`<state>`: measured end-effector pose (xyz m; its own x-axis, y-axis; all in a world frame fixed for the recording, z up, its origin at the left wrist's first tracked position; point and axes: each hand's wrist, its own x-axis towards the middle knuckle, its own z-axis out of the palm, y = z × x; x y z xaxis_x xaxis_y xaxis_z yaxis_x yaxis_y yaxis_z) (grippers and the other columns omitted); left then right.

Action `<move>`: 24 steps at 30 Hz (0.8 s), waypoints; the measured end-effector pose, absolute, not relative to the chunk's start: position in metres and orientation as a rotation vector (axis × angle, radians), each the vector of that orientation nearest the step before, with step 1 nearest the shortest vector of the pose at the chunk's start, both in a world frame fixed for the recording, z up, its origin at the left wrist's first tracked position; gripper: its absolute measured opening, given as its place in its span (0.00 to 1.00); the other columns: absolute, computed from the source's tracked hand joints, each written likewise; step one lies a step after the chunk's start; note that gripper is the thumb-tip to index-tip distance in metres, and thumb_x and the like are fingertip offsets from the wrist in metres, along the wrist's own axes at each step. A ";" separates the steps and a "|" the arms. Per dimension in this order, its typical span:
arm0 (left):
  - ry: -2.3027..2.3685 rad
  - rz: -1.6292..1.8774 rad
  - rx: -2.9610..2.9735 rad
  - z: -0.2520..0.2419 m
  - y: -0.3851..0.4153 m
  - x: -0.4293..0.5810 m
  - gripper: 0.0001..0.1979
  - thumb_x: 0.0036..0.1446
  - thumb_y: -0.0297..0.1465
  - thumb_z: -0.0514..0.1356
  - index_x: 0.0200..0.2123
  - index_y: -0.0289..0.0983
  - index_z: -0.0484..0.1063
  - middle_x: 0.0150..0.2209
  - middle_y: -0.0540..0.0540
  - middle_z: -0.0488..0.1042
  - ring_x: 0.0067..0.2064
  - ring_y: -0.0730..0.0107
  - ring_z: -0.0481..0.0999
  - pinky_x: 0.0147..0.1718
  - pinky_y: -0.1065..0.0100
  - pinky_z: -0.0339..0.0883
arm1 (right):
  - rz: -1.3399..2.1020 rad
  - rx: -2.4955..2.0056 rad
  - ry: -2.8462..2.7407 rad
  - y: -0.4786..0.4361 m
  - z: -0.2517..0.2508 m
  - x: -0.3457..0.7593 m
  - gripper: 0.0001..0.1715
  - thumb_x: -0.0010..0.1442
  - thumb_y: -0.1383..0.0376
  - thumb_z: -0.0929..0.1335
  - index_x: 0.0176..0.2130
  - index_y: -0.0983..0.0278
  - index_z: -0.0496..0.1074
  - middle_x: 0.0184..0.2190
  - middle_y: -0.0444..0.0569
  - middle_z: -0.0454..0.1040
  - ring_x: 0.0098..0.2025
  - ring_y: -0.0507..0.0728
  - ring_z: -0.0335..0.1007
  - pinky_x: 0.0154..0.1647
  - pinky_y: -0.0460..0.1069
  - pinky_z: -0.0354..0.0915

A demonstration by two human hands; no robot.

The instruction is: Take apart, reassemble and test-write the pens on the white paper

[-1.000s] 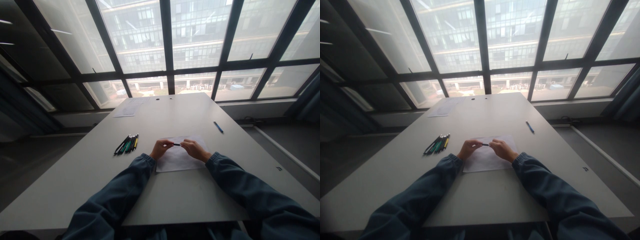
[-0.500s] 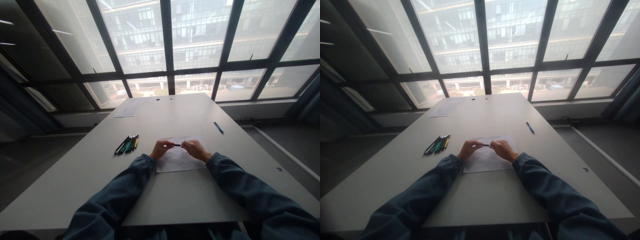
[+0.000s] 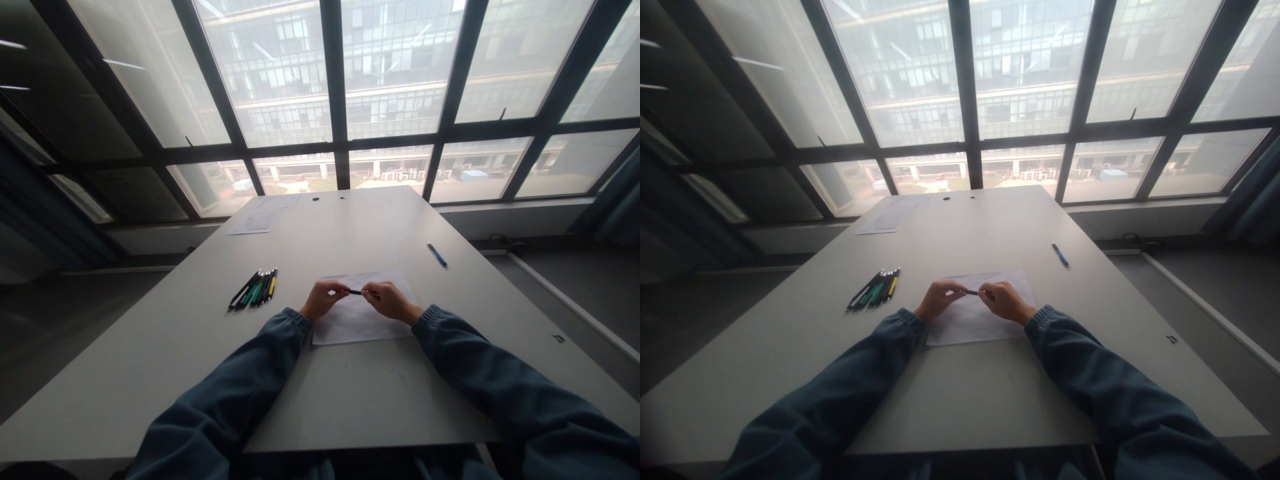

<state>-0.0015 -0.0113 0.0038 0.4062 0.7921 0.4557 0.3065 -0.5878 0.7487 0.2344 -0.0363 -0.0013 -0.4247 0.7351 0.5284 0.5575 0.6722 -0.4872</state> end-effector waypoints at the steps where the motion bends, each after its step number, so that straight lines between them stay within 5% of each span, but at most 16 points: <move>1: 0.922 1.115 2.093 0.004 -0.012 -0.001 0.13 0.54 0.39 0.67 0.34 0.35 0.82 0.32 0.42 0.81 0.33 0.64 0.78 0.33 0.66 0.71 | 0.336 -0.990 -2.121 -0.037 -0.001 0.234 0.12 0.65 0.62 0.64 0.38 0.64 0.76 0.21 0.43 0.71 0.23 0.50 0.63 0.28 0.44 0.58; 8: 0.867 1.114 2.061 0.006 -0.012 0.000 0.12 0.54 0.39 0.67 0.34 0.35 0.82 0.33 0.41 0.81 0.34 0.63 0.79 0.35 0.65 0.72 | 0.453 -0.959 -2.075 -0.040 0.001 0.231 0.12 0.64 0.63 0.64 0.38 0.64 0.75 0.19 0.41 0.67 0.21 0.49 0.59 0.26 0.44 0.57; 16: 0.949 1.154 2.037 0.000 -0.006 -0.004 0.11 0.54 0.38 0.67 0.35 0.36 0.82 0.32 0.43 0.81 0.34 0.64 0.79 0.35 0.66 0.72 | 0.347 -0.985 -2.130 -0.029 -0.009 0.234 0.15 0.59 0.63 0.71 0.47 0.61 0.72 0.31 0.46 0.76 0.30 0.53 0.70 0.32 0.45 0.62; 24: 0.949 1.175 2.032 -0.003 -0.006 -0.004 0.11 0.53 0.37 0.68 0.35 0.35 0.82 0.33 0.42 0.82 0.34 0.63 0.79 0.36 0.66 0.73 | 0.097 -1.061 -2.188 -0.028 -0.003 0.239 0.08 0.63 0.60 0.70 0.35 0.62 0.73 0.31 0.46 0.75 0.30 0.52 0.69 0.33 0.46 0.59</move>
<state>-0.0044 -0.0056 -0.0035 0.3526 0.8132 0.4630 0.2820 -0.5641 0.7760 0.2387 -0.0283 -0.0029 -0.4251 0.7155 0.5543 0.6634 0.6629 -0.3469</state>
